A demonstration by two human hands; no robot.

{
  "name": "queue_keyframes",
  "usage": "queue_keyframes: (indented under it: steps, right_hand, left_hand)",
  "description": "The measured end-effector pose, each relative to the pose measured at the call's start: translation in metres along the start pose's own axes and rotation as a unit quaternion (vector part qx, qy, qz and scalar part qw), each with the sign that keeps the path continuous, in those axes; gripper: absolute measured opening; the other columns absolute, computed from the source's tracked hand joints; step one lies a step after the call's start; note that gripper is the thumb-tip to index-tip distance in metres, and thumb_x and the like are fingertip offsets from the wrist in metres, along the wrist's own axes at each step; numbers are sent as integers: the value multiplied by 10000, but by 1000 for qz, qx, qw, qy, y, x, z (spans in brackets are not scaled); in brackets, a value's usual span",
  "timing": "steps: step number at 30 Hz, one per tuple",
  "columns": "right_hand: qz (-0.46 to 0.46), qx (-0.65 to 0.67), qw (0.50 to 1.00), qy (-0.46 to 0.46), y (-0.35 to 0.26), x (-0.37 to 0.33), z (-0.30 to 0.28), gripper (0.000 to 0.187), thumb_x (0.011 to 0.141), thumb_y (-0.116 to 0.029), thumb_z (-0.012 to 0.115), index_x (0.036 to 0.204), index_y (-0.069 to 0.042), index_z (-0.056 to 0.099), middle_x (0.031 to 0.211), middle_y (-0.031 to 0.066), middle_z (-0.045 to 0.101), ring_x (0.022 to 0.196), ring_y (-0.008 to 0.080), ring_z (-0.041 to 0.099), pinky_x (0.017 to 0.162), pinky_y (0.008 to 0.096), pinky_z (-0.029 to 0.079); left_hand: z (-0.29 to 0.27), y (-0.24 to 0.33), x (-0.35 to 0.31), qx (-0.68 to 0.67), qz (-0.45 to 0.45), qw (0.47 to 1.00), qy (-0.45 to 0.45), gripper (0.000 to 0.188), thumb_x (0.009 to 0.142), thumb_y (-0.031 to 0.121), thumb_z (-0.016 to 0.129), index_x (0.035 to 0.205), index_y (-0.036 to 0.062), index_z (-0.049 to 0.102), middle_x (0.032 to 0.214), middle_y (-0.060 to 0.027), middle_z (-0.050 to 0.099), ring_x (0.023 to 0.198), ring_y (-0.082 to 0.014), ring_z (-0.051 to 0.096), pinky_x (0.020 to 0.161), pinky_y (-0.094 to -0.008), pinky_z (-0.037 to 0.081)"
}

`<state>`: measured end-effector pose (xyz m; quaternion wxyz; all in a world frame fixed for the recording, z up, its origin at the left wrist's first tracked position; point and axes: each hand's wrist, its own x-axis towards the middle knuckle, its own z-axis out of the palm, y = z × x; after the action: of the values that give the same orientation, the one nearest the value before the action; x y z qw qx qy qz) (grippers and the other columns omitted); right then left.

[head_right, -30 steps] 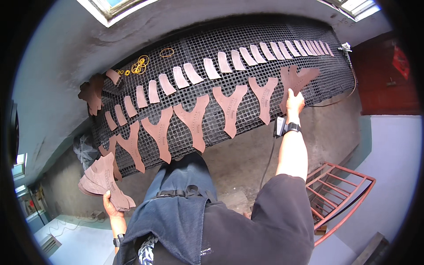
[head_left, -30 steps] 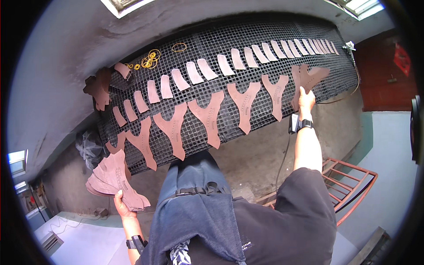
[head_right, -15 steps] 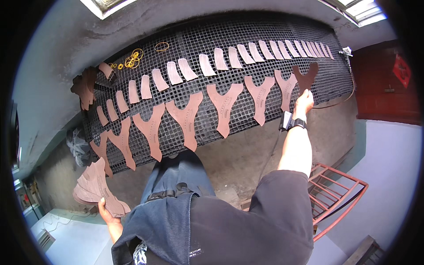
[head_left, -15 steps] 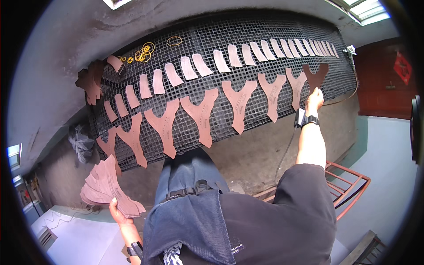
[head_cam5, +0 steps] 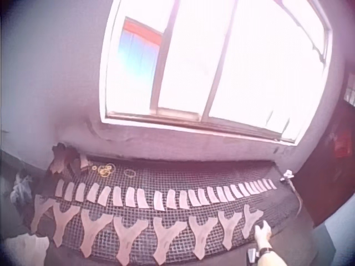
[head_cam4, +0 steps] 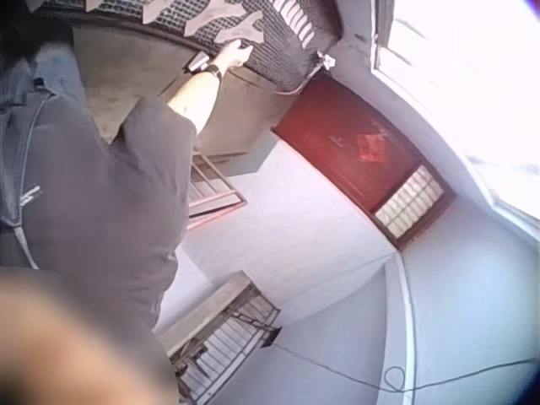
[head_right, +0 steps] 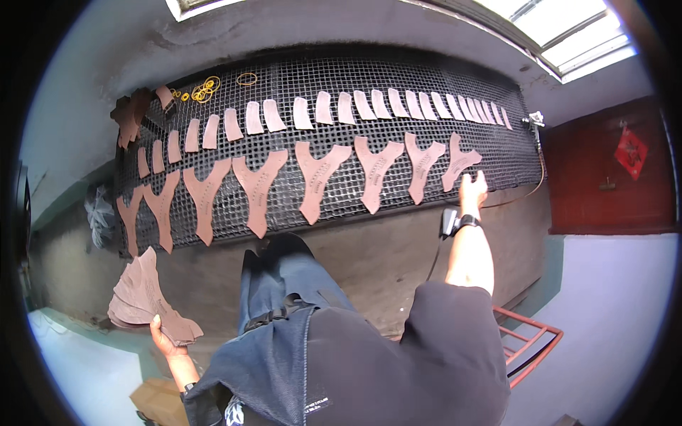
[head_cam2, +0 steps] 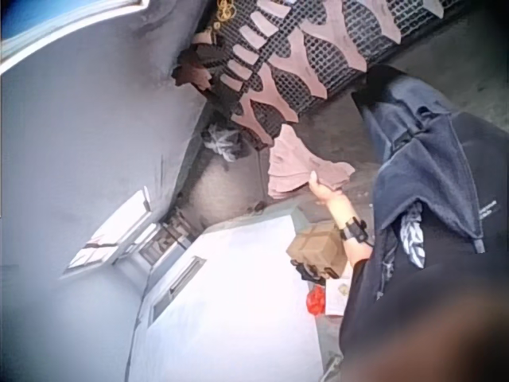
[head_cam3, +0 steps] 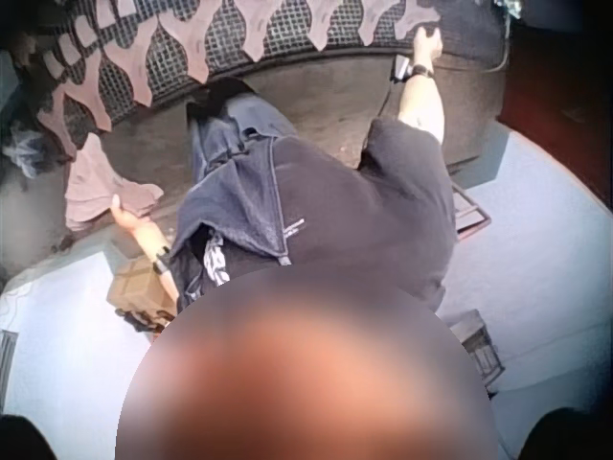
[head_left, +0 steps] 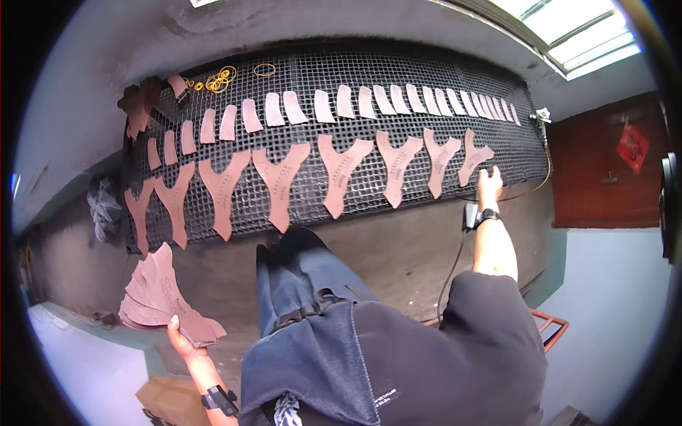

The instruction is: Apply adhesive to leather shoe upper components using a spray gun and then stack them.

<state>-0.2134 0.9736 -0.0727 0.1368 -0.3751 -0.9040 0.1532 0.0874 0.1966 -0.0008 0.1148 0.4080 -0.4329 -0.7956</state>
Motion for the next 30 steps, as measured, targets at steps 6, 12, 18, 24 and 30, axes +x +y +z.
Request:
queue_keyframes:
  steps: [6, 12, 18, 24, 30]
  right_hand:
    - [-129, -119, 977, -122, 15, 7, 21, 788, 867, -515, 638, 1530, -173, 387, 1547, 223, 392, 1386, 397, 436, 1074, 547, 419]
    - [-252, -219, 926, -174, 2, 36, 31, 803, 930, -611, 531, 1584, -221, 277, 1640, 162, 235, 1500, 384, 236, 1127, 644, 297]
    - [-474, -167, 849, -163, 66, 82, 49, 766, 958, -570, 513, 1564, -142, 322, 1647, 169, 209, 1520, 394, 166, 1200, 593, 165]
    - [-583, -125, 778, -197, 67, 125, 37, 747, 945, -557, 532, 1545, -144, 368, 1641, 150, 229, 1527, 373, 153, 1215, 580, 131]
    - [-553, 78, 809, -180, 52, 115, 5, 701, 935, -393, 659, 1519, -101, 401, 1594, 199, 306, 1500, 371, 239, 1199, 548, 211]
  left_hand:
    - [29, -90, -90, -54, -21, 998, 34, 474, 814, 346, 683, 1148, 14, 627, 1027, -111, 669, 902, -233, 642, 796, -377, 533]
    - [80, -152, -185, -82, 16, 991, 102, 429, 820, 316, 658, 1103, -7, 647, 1001, -127, 682, 865, -260, 669, 798, -391, 556]
    - [175, -211, -242, -122, 22, 981, 152, 446, 823, 314, 651, 1122, -17, 641, 1009, -151, 680, 911, -280, 658, 828, -404, 544]
    - [281, -258, -270, -122, 14, 984, 128, 507, 815, 310, 658, 1181, -38, 615, 1022, -166, 677, 915, -299, 656, 828, -415, 544]
    - [342, -294, -299, -106, 36, 993, 40, 606, 766, 253, 668, 1271, -62, 556, 1098, -196, 654, 936, -339, 673, 830, -457, 585]
